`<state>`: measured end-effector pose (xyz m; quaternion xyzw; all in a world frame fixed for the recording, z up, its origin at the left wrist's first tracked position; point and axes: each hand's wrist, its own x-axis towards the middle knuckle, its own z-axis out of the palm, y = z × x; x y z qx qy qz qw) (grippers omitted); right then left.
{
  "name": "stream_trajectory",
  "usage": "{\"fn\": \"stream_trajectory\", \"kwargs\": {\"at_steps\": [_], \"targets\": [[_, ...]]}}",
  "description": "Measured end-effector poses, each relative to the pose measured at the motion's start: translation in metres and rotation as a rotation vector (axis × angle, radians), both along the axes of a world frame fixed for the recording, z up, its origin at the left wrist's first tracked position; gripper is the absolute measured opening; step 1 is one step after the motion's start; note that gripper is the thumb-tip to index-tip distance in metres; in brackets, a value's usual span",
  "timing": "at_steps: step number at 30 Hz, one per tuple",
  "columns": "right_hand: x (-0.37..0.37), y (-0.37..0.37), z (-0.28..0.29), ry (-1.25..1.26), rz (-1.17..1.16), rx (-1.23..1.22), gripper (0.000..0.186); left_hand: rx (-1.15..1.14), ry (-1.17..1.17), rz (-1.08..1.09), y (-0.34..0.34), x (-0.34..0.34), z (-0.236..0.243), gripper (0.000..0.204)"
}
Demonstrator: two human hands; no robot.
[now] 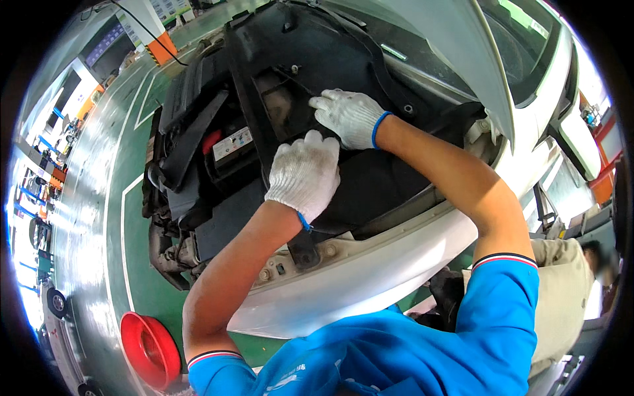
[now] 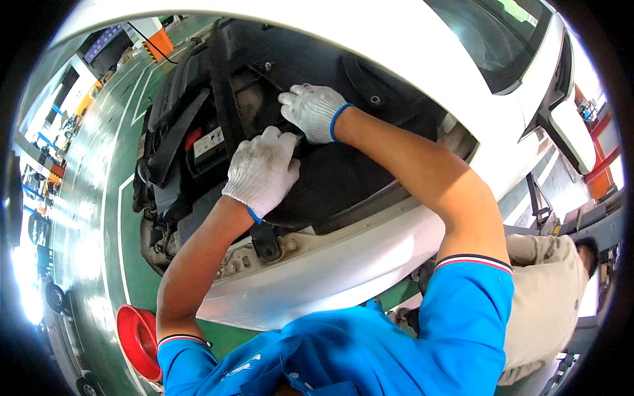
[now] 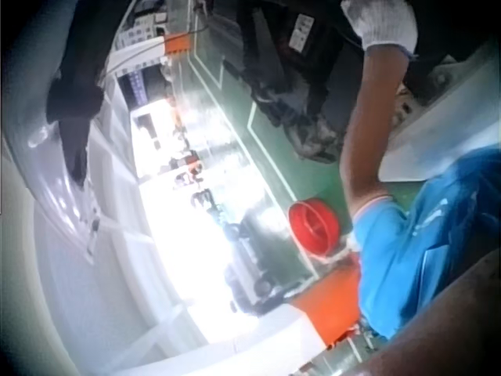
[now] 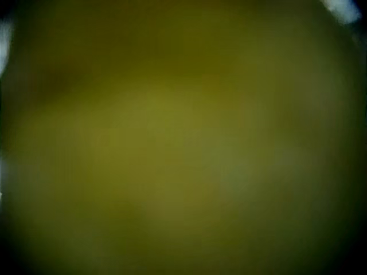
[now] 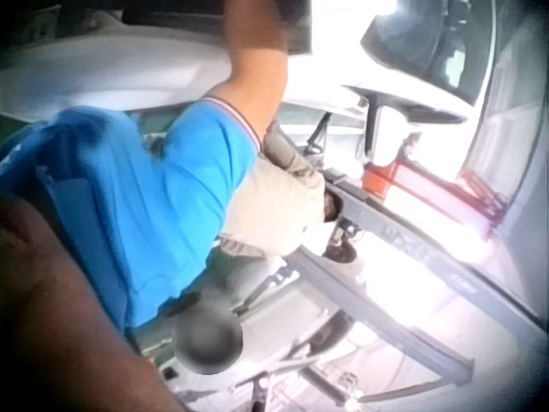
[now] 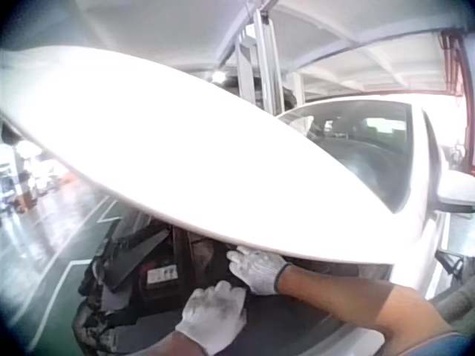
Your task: The person works under the hood of a white car, using a socket wrench to loosen and tighten bolts on a black plastic cover near the battery. They repeatedly remove and reinsert bolts while adjusting the cover's position.
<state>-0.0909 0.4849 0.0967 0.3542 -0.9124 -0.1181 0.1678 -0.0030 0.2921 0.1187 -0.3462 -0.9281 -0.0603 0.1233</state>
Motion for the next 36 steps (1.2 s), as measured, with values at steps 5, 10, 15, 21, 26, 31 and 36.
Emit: {"fn": "stream_trajectory", "kwargs": {"at_steps": [5,10,15,21,26,31,36], "targets": [[0.000,-0.004,0.002,-0.069,-0.059,-0.019,0.046,-0.035,0.009,-0.146,-0.023,-0.028,-0.004,0.033],[0.002,-0.002,0.003,-0.045,-0.048,-0.017,0.049,0.074,0.035,-0.182,-0.023,-0.032,-0.006,0.024],[0.002,-0.004,0.003,-0.033,-0.038,-0.030,0.050,0.010,0.310,-0.135,-0.026,-0.049,-0.019,0.028],[0.003,-0.002,0.007,-0.080,-0.059,-0.029,0.046,0.087,0.048,-0.062,-0.021,-0.032,-0.010,0.037],[0.001,-0.001,0.000,-0.028,-0.023,-0.048,0.042,0.189,-0.160,0.001,0.006,-0.002,-0.004,0.027],[-0.001,0.001,-0.004,0.014,0.006,-0.063,0.044,0.080,0.188,-0.089,-0.014,-0.020,-0.015,0.021],[0.003,-0.001,0.000,0.007,-0.013,-0.087,0.043,0.103,0.266,-0.238,-0.040,-0.058,-0.023,0.033]]}}
